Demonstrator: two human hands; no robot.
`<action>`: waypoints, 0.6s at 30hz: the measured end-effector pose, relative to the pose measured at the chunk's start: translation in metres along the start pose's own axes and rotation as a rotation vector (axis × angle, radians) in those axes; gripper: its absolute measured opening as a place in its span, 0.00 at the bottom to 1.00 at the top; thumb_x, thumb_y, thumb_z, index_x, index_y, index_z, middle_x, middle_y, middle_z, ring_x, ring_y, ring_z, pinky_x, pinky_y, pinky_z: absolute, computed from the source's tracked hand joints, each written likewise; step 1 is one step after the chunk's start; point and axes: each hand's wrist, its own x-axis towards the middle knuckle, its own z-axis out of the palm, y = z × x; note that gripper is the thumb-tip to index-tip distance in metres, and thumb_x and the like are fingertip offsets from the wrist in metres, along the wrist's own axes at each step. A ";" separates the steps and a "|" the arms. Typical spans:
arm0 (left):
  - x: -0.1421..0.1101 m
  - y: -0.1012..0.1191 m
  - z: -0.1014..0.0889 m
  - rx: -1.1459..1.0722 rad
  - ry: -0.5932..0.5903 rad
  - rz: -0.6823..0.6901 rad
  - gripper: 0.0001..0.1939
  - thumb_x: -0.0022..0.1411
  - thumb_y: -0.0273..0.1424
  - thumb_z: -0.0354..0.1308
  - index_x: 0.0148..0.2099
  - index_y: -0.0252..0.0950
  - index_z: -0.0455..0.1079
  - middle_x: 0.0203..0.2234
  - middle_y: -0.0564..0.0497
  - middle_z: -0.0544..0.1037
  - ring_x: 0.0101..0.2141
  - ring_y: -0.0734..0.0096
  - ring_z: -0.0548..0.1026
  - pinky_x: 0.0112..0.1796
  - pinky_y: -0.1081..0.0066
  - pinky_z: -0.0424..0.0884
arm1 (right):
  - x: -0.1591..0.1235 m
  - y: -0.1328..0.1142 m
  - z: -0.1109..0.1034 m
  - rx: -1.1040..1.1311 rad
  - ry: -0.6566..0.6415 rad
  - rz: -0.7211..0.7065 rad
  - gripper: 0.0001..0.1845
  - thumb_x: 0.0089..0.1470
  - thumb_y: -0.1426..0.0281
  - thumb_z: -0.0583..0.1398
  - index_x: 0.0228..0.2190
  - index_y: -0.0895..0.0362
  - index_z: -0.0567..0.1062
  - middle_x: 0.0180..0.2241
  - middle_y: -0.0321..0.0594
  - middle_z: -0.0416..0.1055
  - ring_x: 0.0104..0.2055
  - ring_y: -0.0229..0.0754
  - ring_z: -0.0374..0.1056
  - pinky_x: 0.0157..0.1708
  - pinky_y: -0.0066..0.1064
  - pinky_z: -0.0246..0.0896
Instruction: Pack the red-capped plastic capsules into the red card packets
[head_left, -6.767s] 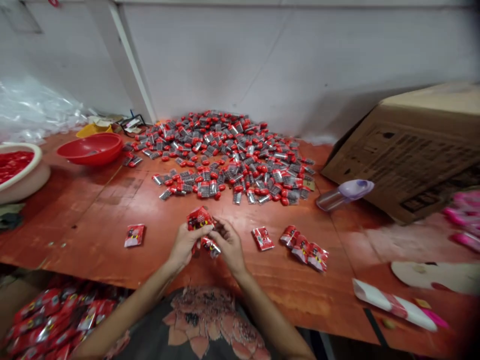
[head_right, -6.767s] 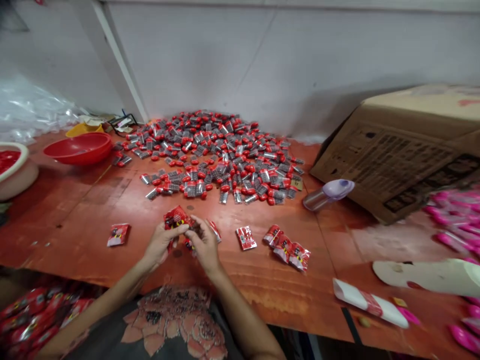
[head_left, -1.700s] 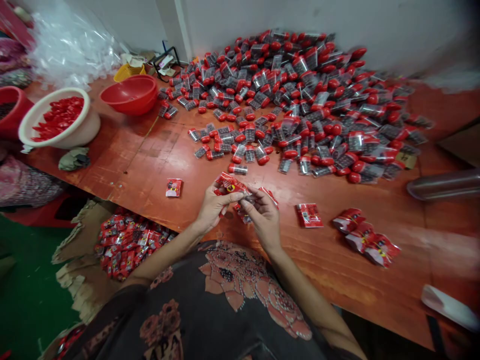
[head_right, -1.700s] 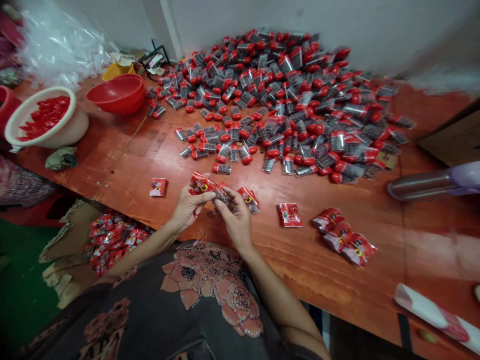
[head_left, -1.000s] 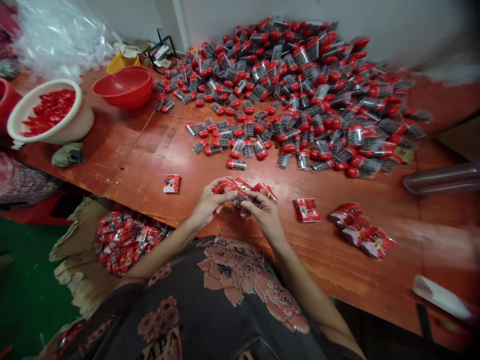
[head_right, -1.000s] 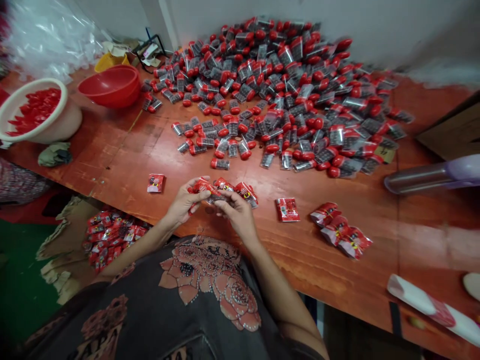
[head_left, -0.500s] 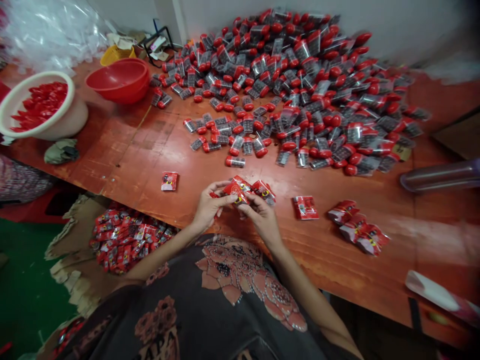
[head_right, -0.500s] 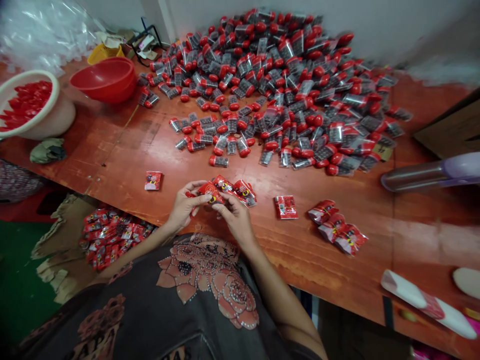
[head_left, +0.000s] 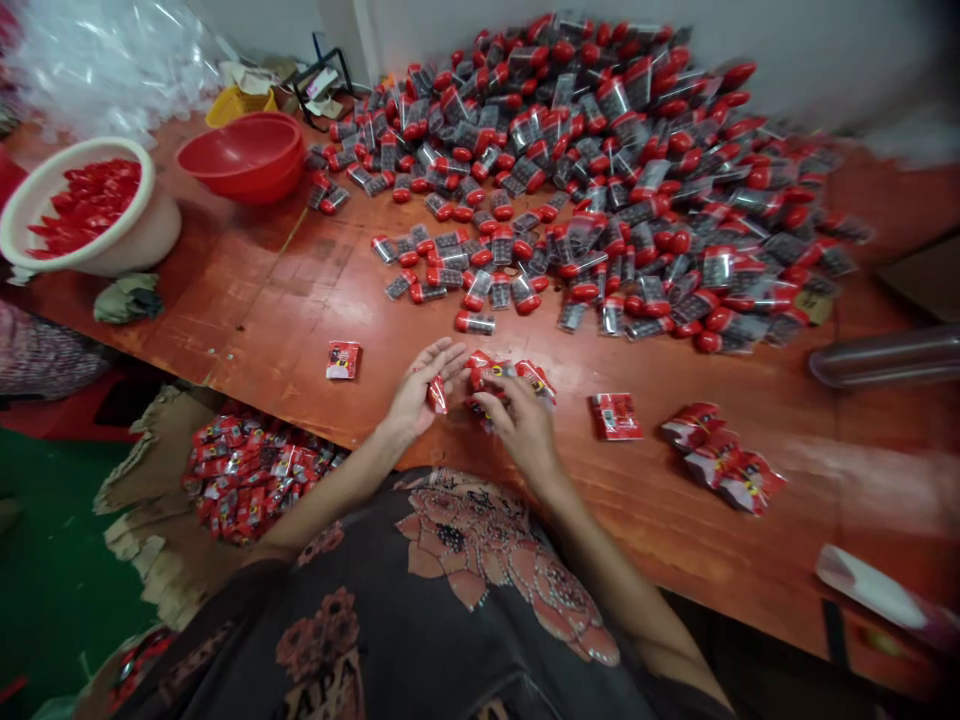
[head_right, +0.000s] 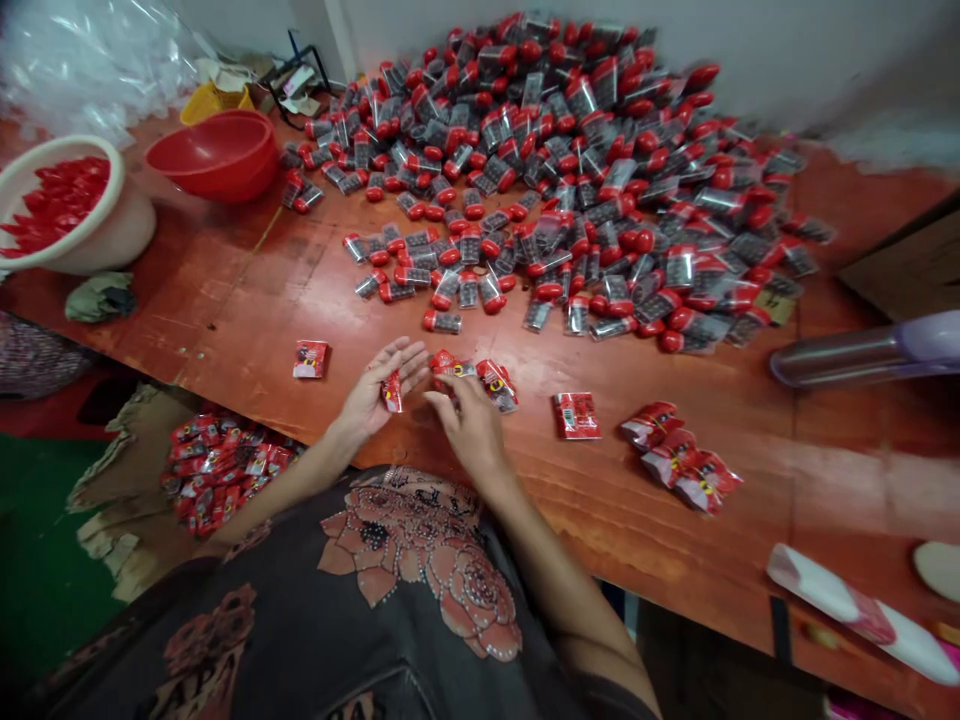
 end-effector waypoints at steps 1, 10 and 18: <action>-0.001 -0.003 0.003 -0.006 -0.018 0.023 0.10 0.60 0.23 0.58 0.45 0.36 0.71 0.46 0.45 0.79 0.50 0.64 0.75 0.49 0.66 0.70 | 0.003 -0.004 0.010 0.117 -0.065 0.028 0.16 0.57 0.62 0.59 0.47 0.50 0.73 0.41 0.42 0.72 0.38 0.43 0.69 0.41 0.39 0.65; -0.008 -0.001 -0.011 -0.049 -0.106 0.006 0.20 0.62 0.40 0.58 0.53 0.36 0.70 0.50 0.41 0.76 0.55 0.57 0.71 0.52 0.61 0.68 | 0.031 -0.003 0.018 0.385 -0.114 0.097 0.19 0.55 0.66 0.60 0.49 0.49 0.69 0.31 0.35 0.70 0.31 0.39 0.67 0.31 0.34 0.64; -0.006 0.002 -0.009 0.005 -0.145 0.174 0.23 0.60 0.45 0.60 0.56 0.45 0.70 0.54 0.47 0.75 0.55 0.61 0.70 0.50 0.65 0.70 | 0.025 -0.010 0.038 0.450 -0.310 0.152 0.34 0.50 0.66 0.65 0.56 0.49 0.61 0.28 0.32 0.70 0.29 0.39 0.67 0.30 0.34 0.66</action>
